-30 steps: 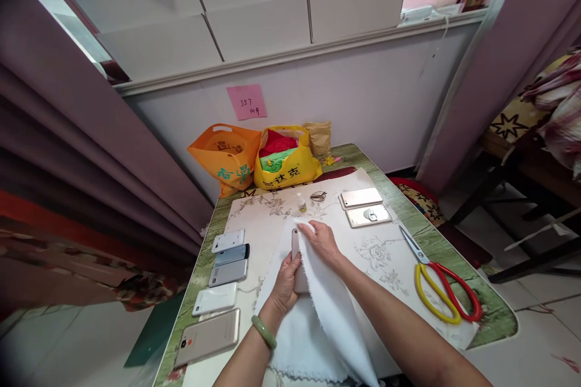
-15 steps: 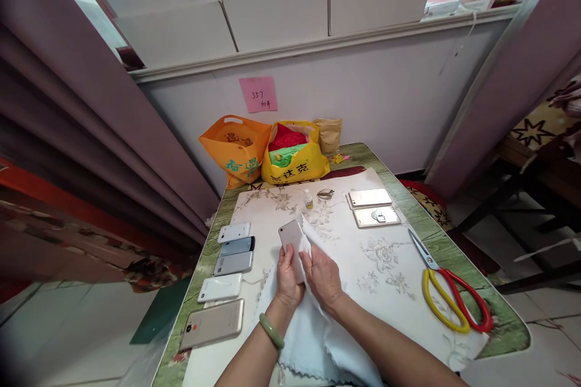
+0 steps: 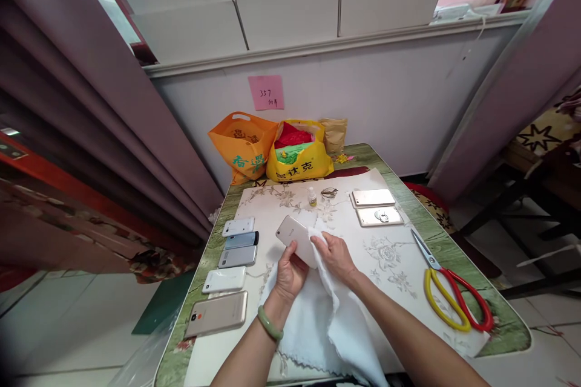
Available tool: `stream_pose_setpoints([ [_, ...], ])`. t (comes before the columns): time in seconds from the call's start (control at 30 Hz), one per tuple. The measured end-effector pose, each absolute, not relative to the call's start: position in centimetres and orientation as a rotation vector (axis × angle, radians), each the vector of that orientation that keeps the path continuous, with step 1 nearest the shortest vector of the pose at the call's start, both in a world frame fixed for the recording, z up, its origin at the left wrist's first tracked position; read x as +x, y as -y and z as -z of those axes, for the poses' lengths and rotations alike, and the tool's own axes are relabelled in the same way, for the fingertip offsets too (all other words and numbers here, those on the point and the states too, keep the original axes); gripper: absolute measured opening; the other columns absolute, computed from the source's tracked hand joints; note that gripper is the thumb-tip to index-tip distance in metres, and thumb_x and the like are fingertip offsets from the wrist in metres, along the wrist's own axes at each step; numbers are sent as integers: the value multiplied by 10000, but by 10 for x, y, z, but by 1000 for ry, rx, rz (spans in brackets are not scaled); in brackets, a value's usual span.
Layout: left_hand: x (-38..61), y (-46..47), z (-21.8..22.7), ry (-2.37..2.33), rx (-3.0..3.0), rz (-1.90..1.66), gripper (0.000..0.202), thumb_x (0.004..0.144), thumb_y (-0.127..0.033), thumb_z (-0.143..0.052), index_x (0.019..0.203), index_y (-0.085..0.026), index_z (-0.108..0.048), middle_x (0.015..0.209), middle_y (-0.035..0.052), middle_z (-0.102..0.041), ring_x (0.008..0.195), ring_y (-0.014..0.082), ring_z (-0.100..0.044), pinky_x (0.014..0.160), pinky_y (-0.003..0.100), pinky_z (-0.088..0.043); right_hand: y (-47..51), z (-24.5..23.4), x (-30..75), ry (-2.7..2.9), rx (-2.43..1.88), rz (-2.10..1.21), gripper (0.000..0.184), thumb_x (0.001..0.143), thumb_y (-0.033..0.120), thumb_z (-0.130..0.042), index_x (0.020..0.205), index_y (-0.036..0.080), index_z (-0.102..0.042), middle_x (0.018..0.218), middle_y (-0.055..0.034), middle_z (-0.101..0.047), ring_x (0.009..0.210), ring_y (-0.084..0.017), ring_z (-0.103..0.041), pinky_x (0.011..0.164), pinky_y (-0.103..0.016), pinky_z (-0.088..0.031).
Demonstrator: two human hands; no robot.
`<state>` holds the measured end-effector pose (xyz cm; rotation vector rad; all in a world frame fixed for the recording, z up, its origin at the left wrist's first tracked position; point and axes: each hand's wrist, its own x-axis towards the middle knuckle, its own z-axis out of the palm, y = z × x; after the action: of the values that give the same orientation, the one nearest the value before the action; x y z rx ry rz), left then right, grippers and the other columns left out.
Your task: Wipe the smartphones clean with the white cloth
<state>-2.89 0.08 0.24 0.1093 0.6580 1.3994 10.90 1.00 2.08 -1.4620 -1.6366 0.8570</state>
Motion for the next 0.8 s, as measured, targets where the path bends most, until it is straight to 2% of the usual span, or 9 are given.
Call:
stream_pose_setpoints([
  [0.07,-29,1,-3,-659,180,-1390,447,701,-167,-735,1142,-186,-664,1002,46,-746,989,197,-668,899,299,-509,-16,-25,115,1482,-1433,-927,528,867,688,-457,697,197,-557,595,17,-568,592,-160,-517,541,-256,-388],
  [0.13,-29,3,-1,-691,265,-1345,441,664,-165,-750,1097,-188,-674,907,31,-741,849,186,-671,722,276,-527,-20,-27,118,1331,-1415,-1008,542,834,711,-487,689,192,-545,579,27,-551,573,-152,-506,526,-252,-386],
  [0.23,-28,7,3,-750,401,-1230,228,672,-272,-746,850,-140,-691,672,27,-679,564,134,-573,493,237,-415,-23,-27,118,1214,-1375,-1146,529,812,709,-524,693,194,-525,567,35,-550,538,-147,-507,505,-251,-389],
  [0.27,-27,8,4,-760,444,-1192,221,702,-338,-725,741,-127,-671,580,26,-633,489,114,-516,462,236,-376,-24,-28,117,1220,-1376,-1170,525,813,708,-522,709,194,-532,572,33,-563,535,-152,-519,501,-252,-395],
  [0.3,-26,9,4,-767,484,-1163,301,741,-407,-691,649,-125,-639,505,25,-585,438,101,-467,447,238,-349,-25,-28,116,1241,-1395,-1169,527,819,711,-508,725,194,-542,580,29,-579,539,-159,-535,500,-255,-404],
  [0.4,-23,9,5,-794,560,-1175,482,821,-534,-600,546,-139,-576,414,23,-511,388,94,-418,435,244,-315,-27,-27,111,1312,-1517,-1055,550,857,715,-420,759,195,-570,619,8,-621,582,-186,-580,529,-269,-434],
  [0.57,-23,6,6,-796,437,-1286,339,787,-475,-687,751,-142,-634,485,-7,-563,427,109,-476,453,237,-351,-17,-13,93,1313,-1738,-811,471,924,601,-344,756,214,-553,642,-44,-617,642,-224,-589,614,-305,-414],
  [0.7,-28,2,5,-761,333,-1265,332,793,-443,-683,694,-130,-629,504,9,-585,447,101,-508,474,220,-384,4,-5,81,1431,-1785,-700,443,948,528,-318,760,223,-578,638,-54,-606,616,-222,-573,605,-305,-366],
  [0.8,-29,-4,2,-723,164,-1356,235,782,-369,-687,743,-139,-655,619,19,-664,554,113,-595,604,226,-478,18,-3,76,1697,-1649,-628,473,951,530,-320,704,226,-586,663,-45,-624,632,-199,-570,619,-290,-362],
])
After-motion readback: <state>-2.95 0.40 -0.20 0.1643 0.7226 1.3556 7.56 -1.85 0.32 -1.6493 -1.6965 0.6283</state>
